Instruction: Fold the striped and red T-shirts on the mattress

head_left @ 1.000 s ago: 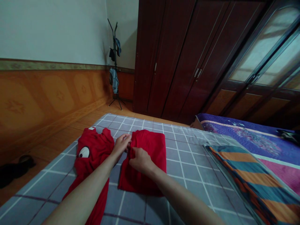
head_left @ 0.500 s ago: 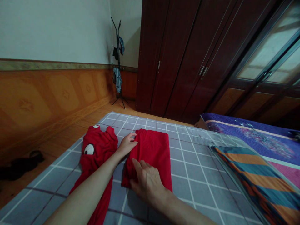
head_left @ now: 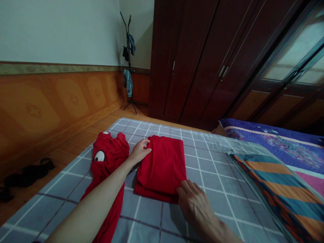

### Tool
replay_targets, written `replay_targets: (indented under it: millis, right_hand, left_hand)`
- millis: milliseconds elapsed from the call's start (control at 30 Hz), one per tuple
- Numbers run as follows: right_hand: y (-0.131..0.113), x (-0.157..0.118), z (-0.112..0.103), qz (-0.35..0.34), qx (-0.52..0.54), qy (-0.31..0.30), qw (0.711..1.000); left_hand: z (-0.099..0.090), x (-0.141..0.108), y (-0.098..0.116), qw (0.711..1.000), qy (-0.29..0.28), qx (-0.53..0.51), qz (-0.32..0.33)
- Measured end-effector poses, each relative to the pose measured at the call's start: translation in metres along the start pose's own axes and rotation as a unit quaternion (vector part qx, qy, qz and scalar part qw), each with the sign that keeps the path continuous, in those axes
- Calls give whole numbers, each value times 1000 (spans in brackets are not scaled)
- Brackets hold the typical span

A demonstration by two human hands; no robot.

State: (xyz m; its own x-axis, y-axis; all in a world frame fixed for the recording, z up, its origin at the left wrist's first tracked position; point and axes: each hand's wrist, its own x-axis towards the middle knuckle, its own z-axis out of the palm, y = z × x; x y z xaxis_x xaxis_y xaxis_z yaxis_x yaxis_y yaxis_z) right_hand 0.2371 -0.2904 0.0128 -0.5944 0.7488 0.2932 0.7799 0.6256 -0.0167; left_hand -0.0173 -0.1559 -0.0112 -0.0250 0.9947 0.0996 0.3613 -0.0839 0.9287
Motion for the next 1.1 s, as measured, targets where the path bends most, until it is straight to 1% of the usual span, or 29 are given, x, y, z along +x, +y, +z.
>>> replay_targets:
  millis: [100,167,233,300,367,433,500,533,600,633,667,700,767,800,833,867,900,967,1033,1100]
  right_hand:
    - [11,-10,-6,4,19,56,998]
    - [16,-18,-6,1,34,79,996]
    - [19,-27,-1,-6,44,79,996]
    - [20,-34,4,-14,49,67,996]
    - [18,-36,6,-7,55,62,997]
    - [13,-31,2,6,65,67,996]
    - [6,-21,-5,5,81,68,994]
    - [1,-15,-9,-2,92,59,994]
    - [-9,-1,-12,-16,113,25,993]
    - [-13,5,-11,-19,119,3,993]
    - [-17,11,-9,-20,123,-18,992]
    - [-20,16,-6,-17,123,-36,992]
    - [-24,21,2,-10,123,-58,991]
    - [-25,22,6,-8,124,-61,990]
    - [-25,22,10,-7,125,-57,990]
    - [-25,22,13,-7,126,-50,991]
    - [-25,21,16,-8,127,-41,991]
    - [-23,18,19,-10,130,-29,991]
    - [-22,16,20,-12,132,-21,991]
    - [-22,16,20,-16,135,-17,991]
  left_hand:
    - [-3,0,5,999,-30,12,9]
    - [-3,0,5,998,-53,25,14]
    - [-3,1,1,996,-69,47,15]
    - [-2,2,-5,994,-78,74,15]
    - [-2,2,-8,991,-85,102,16]
    - [-4,0,-6,988,-86,130,22]
    - [-9,-3,4,983,-80,162,31]
    - [-12,-5,12,980,-75,179,38]
    - [-21,-13,35,974,-74,208,56]
    - [-25,-18,47,966,-92,230,67]
    - [-29,-24,61,954,-124,259,79]
    - [-32,-31,73,934,-171,300,91]
    - [-33,-45,93,875,-270,389,104]
    - [-32,-52,100,844,-301,431,108]
    - [-30,-59,103,819,-317,465,111]
    - [-27,-64,104,800,-319,495,115]
    - [-23,-68,102,786,-315,519,118]
    - [-17,-73,94,768,-314,546,120]
    - [-14,-74,85,758,-332,548,120]
    - [-15,-73,81,755,-351,540,123]
